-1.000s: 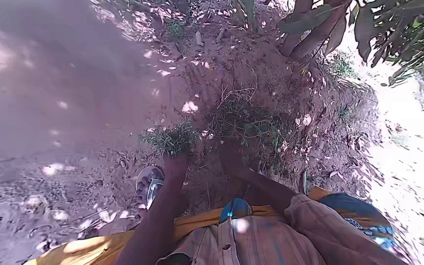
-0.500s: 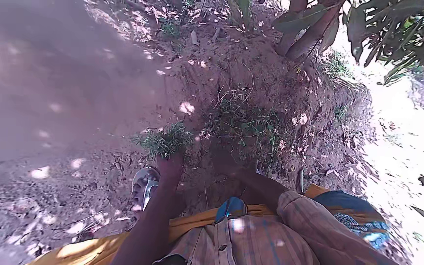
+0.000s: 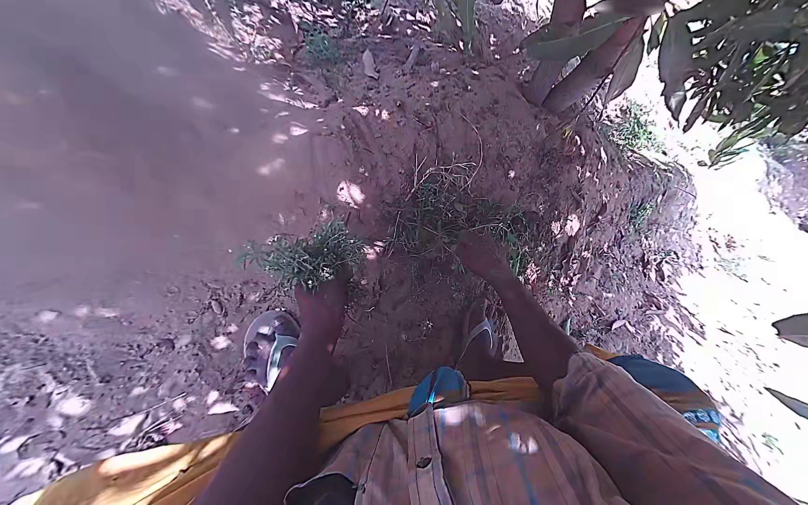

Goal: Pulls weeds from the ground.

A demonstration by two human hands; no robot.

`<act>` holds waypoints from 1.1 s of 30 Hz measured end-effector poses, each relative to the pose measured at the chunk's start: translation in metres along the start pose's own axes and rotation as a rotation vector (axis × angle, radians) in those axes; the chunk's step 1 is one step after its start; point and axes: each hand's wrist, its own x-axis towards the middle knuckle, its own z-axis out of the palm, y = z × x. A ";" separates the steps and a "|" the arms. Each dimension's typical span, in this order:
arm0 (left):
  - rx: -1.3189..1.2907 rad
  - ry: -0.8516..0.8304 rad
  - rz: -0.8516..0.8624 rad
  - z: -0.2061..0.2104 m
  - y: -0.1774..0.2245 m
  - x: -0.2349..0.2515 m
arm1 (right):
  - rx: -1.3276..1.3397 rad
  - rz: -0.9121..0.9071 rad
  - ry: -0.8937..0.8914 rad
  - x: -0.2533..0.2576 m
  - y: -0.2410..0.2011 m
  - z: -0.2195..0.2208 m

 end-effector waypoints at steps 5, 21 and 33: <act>0.019 -0.012 -0.012 0.001 -0.001 0.002 | -0.108 -0.001 0.109 -0.008 -0.002 -0.005; 0.018 0.022 -0.035 0.004 0.003 0.000 | -0.229 -0.222 -0.482 -0.026 -0.018 0.123; 0.065 -0.041 -0.072 0.001 0.005 0.001 | 0.742 -0.113 -0.341 -0.009 -0.044 -0.004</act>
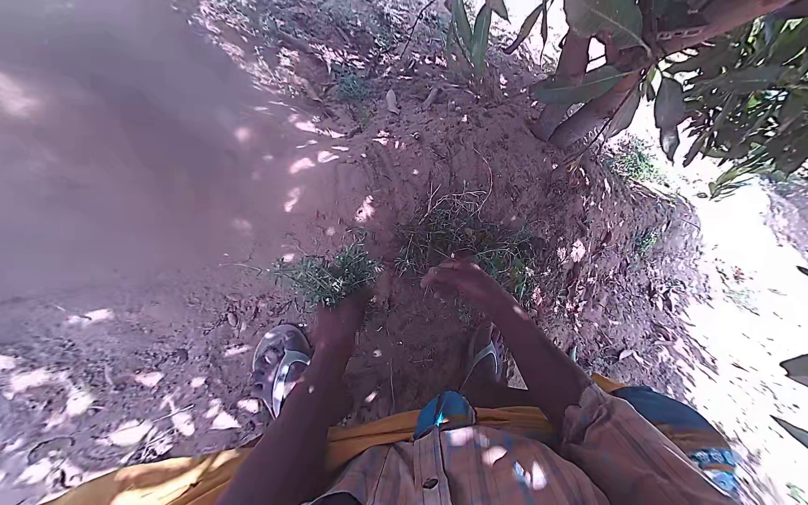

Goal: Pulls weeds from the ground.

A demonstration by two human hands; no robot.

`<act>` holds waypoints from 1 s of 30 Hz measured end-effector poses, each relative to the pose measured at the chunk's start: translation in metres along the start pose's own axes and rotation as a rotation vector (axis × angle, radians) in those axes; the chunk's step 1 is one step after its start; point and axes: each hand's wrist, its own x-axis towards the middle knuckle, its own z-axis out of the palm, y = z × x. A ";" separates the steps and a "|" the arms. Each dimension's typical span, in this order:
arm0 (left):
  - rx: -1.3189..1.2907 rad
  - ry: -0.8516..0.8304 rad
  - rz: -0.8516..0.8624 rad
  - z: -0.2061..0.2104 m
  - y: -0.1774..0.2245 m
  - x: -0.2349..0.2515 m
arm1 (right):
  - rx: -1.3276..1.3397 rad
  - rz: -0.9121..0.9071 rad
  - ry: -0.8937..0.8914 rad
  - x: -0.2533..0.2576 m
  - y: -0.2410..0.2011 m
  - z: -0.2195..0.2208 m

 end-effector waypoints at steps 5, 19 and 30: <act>-0.103 -0.098 -0.032 0.002 0.009 -0.004 | -0.159 0.013 0.028 -0.003 -0.010 0.004; -0.147 -0.316 -0.010 0.004 0.007 -0.008 | -0.376 -0.270 0.043 -0.003 0.001 0.048; -0.191 -0.157 0.000 0.005 0.013 -0.012 | -0.420 -0.401 -0.142 -0.007 0.009 0.063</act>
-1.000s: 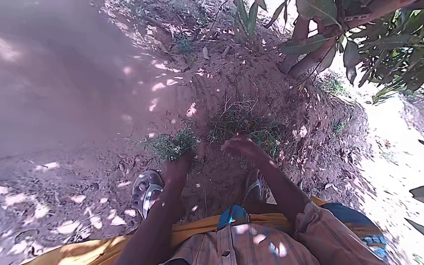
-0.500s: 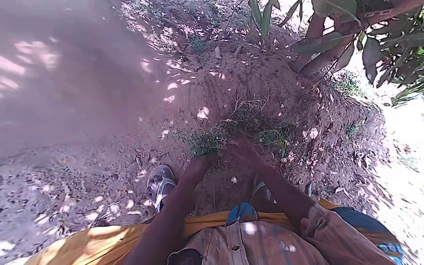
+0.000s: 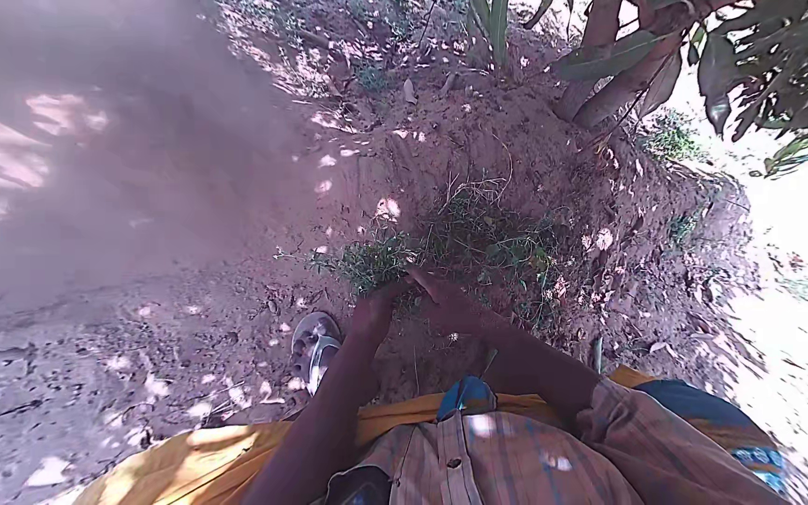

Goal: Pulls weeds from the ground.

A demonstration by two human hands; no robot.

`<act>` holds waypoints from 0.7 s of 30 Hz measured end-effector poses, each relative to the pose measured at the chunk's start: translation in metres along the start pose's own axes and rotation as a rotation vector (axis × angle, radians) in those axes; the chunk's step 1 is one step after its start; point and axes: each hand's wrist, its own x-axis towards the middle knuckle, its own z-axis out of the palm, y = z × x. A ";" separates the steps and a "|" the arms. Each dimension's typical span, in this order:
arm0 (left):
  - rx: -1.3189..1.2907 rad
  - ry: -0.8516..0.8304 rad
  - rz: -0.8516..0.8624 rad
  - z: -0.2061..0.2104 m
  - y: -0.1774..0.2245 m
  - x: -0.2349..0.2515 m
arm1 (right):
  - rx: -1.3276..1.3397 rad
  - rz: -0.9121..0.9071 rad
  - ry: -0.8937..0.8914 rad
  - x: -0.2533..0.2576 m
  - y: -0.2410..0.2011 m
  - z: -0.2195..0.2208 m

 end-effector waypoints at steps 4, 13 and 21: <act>-0.037 -0.021 0.066 -0.001 -0.001 0.003 | 0.297 0.040 0.254 0.002 0.008 -0.011; -0.073 -0.045 0.100 -0.002 -0.001 0.003 | -0.035 0.245 0.139 0.004 0.016 -0.035; -0.107 -0.209 -0.010 -0.004 0.001 -0.001 | 0.171 0.241 -0.100 0.007 0.021 -0.030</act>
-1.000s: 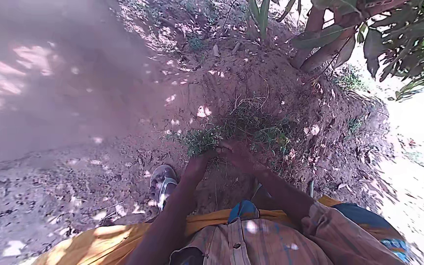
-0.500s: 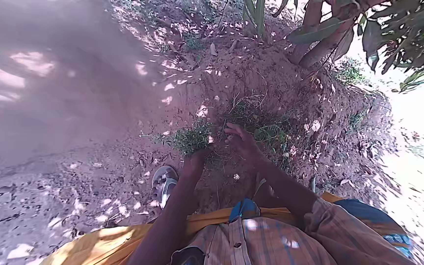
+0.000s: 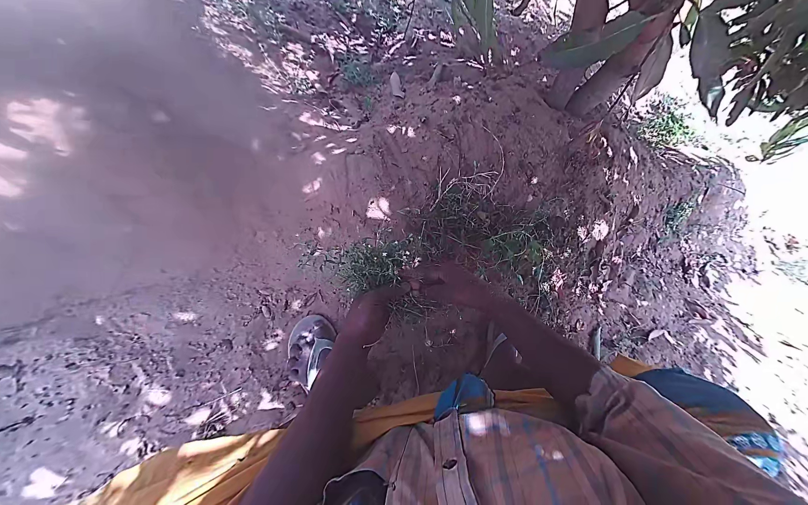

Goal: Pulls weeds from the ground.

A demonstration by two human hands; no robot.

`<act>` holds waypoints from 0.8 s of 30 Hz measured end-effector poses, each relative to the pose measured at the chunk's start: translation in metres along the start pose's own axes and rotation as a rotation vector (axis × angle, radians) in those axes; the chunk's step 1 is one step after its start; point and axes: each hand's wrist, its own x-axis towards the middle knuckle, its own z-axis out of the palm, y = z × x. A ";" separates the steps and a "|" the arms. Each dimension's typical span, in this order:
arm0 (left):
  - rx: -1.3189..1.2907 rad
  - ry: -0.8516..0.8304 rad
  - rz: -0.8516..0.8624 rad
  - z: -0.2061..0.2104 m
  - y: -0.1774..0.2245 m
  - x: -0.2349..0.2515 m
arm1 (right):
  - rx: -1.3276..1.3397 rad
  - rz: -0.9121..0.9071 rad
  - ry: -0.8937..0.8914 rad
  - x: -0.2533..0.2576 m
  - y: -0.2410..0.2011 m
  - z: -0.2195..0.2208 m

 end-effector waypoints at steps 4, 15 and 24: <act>-0.090 0.060 -0.040 0.000 0.001 0.002 | -0.319 0.185 0.016 0.003 0.012 -0.012; 0.400 0.407 0.075 -0.014 -0.013 0.014 | -0.564 0.368 0.078 0.001 0.040 -0.008; 0.419 0.444 0.020 -0.010 -0.003 0.008 | -0.461 0.388 -0.116 0.008 0.069 0.044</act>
